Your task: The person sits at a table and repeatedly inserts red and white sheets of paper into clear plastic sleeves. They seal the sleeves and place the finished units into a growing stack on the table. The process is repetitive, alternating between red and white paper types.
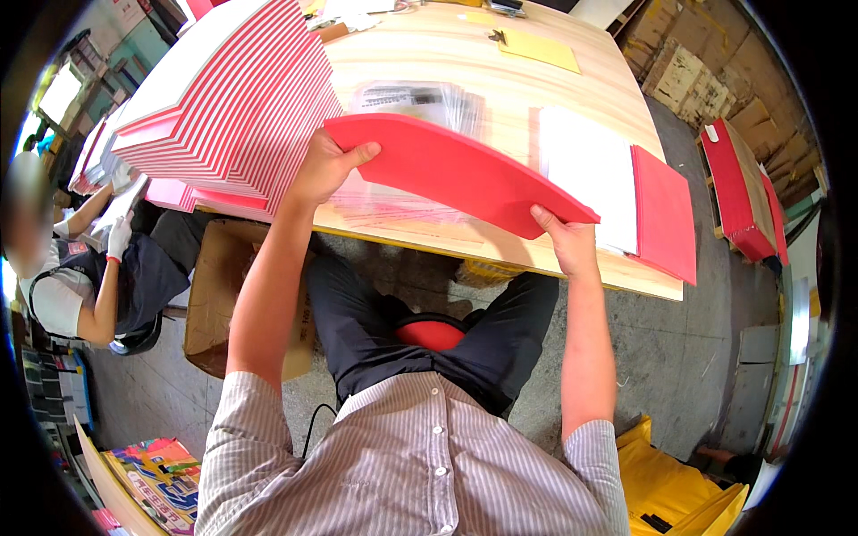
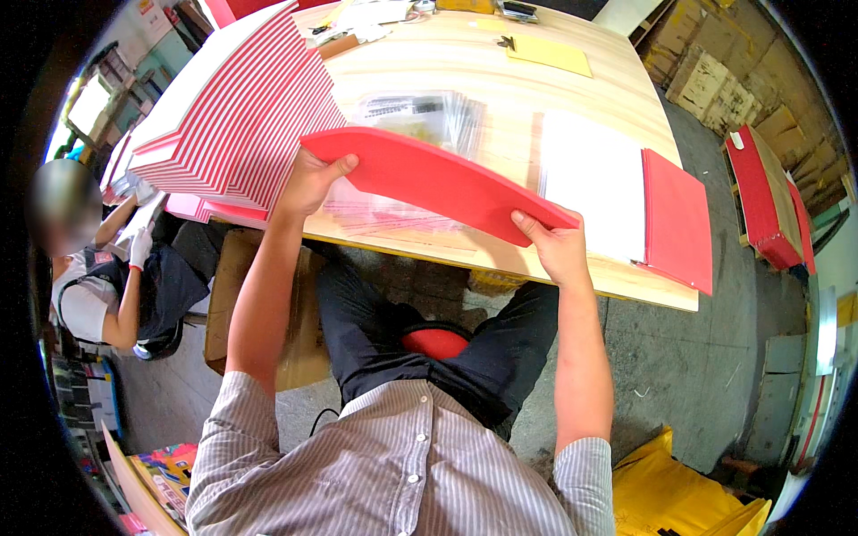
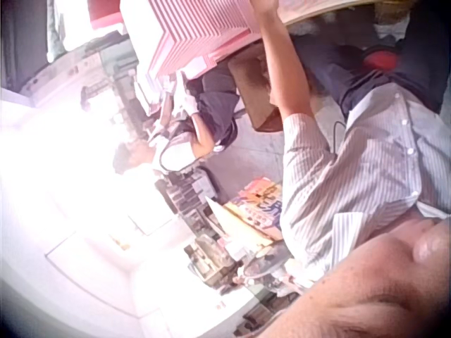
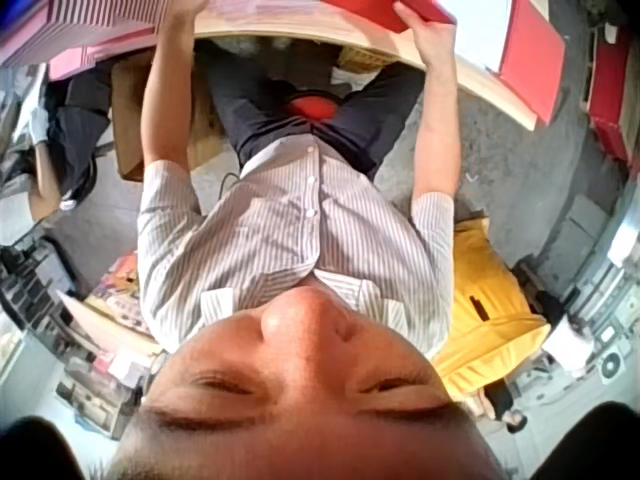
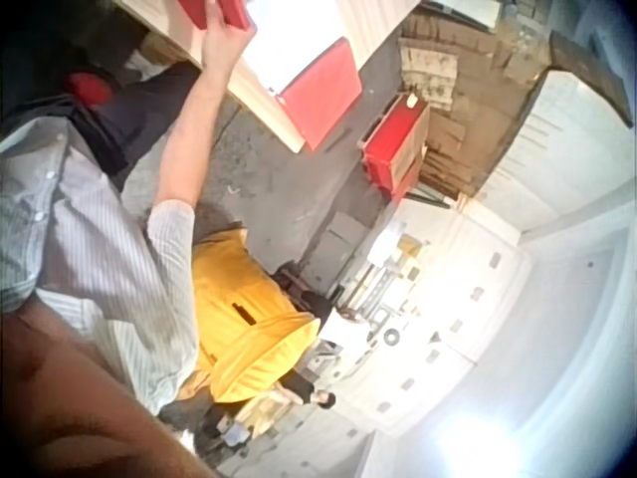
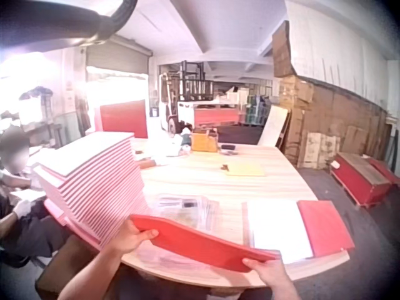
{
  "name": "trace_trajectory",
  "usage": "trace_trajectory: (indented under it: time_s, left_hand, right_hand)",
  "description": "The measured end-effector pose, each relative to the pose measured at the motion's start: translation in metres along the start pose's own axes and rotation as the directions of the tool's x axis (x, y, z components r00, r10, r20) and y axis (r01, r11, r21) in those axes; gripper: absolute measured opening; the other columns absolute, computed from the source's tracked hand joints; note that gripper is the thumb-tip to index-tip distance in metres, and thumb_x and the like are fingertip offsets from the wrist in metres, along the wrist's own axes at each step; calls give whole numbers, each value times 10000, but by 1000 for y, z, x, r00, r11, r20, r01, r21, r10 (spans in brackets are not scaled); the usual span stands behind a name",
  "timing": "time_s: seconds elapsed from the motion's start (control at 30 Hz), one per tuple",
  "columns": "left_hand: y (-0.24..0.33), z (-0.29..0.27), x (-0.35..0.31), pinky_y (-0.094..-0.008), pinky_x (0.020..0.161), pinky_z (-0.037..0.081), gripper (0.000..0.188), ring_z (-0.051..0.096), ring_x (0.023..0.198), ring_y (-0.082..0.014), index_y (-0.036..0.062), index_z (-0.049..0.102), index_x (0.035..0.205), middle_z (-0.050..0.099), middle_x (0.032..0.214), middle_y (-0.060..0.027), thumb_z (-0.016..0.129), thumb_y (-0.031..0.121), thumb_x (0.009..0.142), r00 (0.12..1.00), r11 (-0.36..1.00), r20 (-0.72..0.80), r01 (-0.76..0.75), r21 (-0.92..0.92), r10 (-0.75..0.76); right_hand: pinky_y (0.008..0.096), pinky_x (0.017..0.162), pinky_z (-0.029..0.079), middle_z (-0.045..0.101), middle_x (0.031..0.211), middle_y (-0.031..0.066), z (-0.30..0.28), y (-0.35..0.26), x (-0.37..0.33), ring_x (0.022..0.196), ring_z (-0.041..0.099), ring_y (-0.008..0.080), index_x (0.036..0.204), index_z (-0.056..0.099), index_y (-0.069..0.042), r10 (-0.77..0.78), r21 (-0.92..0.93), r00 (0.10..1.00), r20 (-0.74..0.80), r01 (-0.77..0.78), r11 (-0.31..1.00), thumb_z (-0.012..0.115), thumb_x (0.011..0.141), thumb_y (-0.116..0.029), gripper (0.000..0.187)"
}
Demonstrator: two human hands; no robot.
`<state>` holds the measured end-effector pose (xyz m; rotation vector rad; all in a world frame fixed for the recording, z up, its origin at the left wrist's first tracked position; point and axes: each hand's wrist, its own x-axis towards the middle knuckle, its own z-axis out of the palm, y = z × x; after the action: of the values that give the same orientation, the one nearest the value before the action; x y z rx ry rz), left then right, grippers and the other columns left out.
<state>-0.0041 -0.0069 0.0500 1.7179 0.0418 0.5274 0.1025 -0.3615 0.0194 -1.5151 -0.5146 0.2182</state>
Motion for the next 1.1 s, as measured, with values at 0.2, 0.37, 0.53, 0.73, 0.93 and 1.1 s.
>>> trace_trajectory:
  time_s: [0.2, 0.37, 0.53, 0.73, 0.93, 1.1]
  left_hand:
    - [-38, -2, -6, -298, 854, 544, 301, 671, 954, -143, -5, 699, 1147, 734, 1048, -73, 766, 102, 874, 994, 989, 49, 102, -108, -97]
    - [-33, -2, -7, -300, 885, 533, 316, 660, 985, -143, -1, 694, 1158, 728, 1061, -64, 769, 85, 863, 981, 986, 146, 142, -90, -128]
    - [-50, 1, -5, -305, 896, 537, 395, 637, 1044, -141, 39, 651, 1212, 689, 1111, -31, 781, 51, 840, 976, 986, 150, 165, -29, -159]
    - [-43, 4, -6, -317, 924, 525, 422, 639, 1052, -150, 41, 661, 1213, 702, 1118, -48, 811, 141, 831, 977, 983, 125, 177, -43, -170]
    - [11, 7, 8, -326, 896, 547, 443, 676, 988, -162, 45, 683, 1185, 731, 1094, -72, 841, 207, 804, 989, 989, 81, 115, 98, -123]
    - [34, 32, 11, -318, 843, 563, 388, 697, 897, -166, 22, 709, 1116, 748, 981, -84, 833, 227, 809, 949, 991, 288, 136, -18, -125]
  right_hand:
    - [286, 865, 529, 724, 1035, 53, 4, 19, 3, 930, 651, 119, 1131, 692, 23, 12, 83, 999, 48, -16, 996, 779, 853, -50, 301]
    - [303, 912, 514, 682, 1136, 41, 3, 26, 5, 1038, 628, 135, 1199, 638, -10, 82, 113, 986, 144, -98, 989, 796, 831, -56, 403]
    - [310, 923, 497, 664, 1167, 50, 6, 36, 7, 1059, 613, 148, 1240, 617, -10, 138, -32, 982, 131, -135, 990, 759, 881, -110, 399]
    - [313, 923, 494, 662, 1143, 48, 2, 41, 6, 1052, 606, 150, 1232, 620, -5, 55, -114, 993, 102, -43, 993, 747, 907, -134, 373]
    - [318, 939, 494, 654, 1170, 71, -14, -8, -6, 1066, 608, 163, 1224, 609, 15, -102, -176, 992, 72, 113, 978, 746, 896, -77, 367]
    - [377, 1019, 476, 585, 1315, 105, -37, 14, -48, 1182, 580, 214, 1358, 491, 17, -12, 131, 996, -88, 23, 991, 701, 870, 22, 531]
